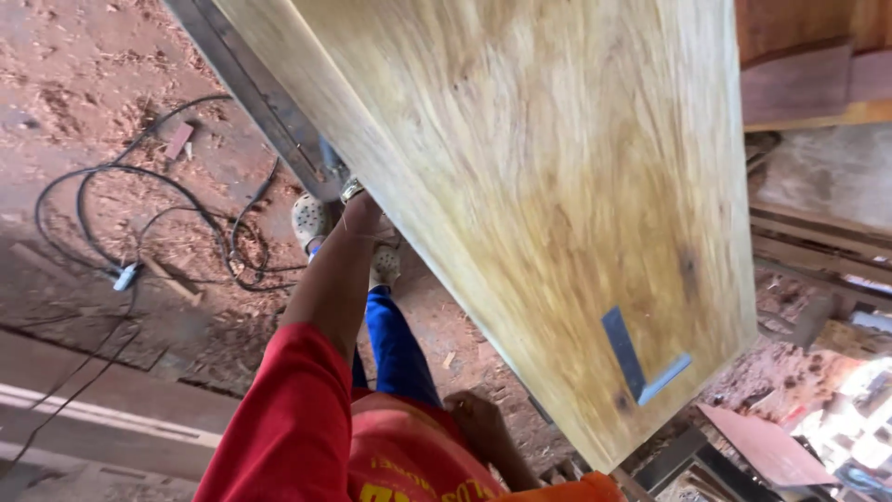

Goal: Marking measurements on a wooden board and using a router to shape the edges.

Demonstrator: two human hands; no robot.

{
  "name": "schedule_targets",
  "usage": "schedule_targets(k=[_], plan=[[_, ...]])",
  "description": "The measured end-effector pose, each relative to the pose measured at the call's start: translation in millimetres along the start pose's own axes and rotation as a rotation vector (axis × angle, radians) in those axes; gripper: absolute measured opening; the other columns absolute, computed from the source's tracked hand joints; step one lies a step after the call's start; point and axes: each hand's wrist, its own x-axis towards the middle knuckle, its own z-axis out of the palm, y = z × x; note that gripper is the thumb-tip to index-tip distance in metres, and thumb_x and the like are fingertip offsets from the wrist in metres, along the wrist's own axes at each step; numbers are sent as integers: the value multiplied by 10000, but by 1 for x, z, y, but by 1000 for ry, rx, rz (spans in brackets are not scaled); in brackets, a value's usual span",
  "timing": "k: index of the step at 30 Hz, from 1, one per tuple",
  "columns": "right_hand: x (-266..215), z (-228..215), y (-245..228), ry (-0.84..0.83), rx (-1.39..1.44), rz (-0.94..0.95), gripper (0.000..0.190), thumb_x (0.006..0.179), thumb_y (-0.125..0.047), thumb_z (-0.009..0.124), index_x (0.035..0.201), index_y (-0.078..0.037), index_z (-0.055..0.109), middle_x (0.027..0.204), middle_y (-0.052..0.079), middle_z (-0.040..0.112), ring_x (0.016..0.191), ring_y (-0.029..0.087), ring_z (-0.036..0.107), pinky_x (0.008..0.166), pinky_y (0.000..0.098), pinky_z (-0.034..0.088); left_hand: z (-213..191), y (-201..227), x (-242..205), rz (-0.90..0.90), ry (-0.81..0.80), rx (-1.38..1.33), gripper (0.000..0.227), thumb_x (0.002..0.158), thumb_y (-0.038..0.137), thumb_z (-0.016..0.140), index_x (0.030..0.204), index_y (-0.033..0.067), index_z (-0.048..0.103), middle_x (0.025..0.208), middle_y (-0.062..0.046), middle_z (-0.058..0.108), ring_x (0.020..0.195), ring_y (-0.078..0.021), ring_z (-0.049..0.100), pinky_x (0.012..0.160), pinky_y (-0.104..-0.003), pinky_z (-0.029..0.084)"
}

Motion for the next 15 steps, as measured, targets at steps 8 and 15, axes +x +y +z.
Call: schedule_targets(k=[8, 15], plan=[[11, -29, -34, 28, -43, -5, 317, 952, -373, 630, 1101, -123, 755, 802, 107, 736, 715, 188, 667, 701, 345, 553, -27, -46, -105, -19, -46, -102, 354, 910, 179, 715, 1243, 69, 669, 1220, -180, 758, 1107, -291, 715, 947, -396, 600], [28, -43, -14, 45, 55, -166, 338, 963, -363, 607, 1090, -77, 736, 732, 64, 709, 644, 162, 675, 652, 328, 553, 18, 97, -169, -315, 126, 521, 253, 892, 229, 725, 1072, 53, 744, 867, -199, 756, 783, -321, 748, 697, -421, 609]])
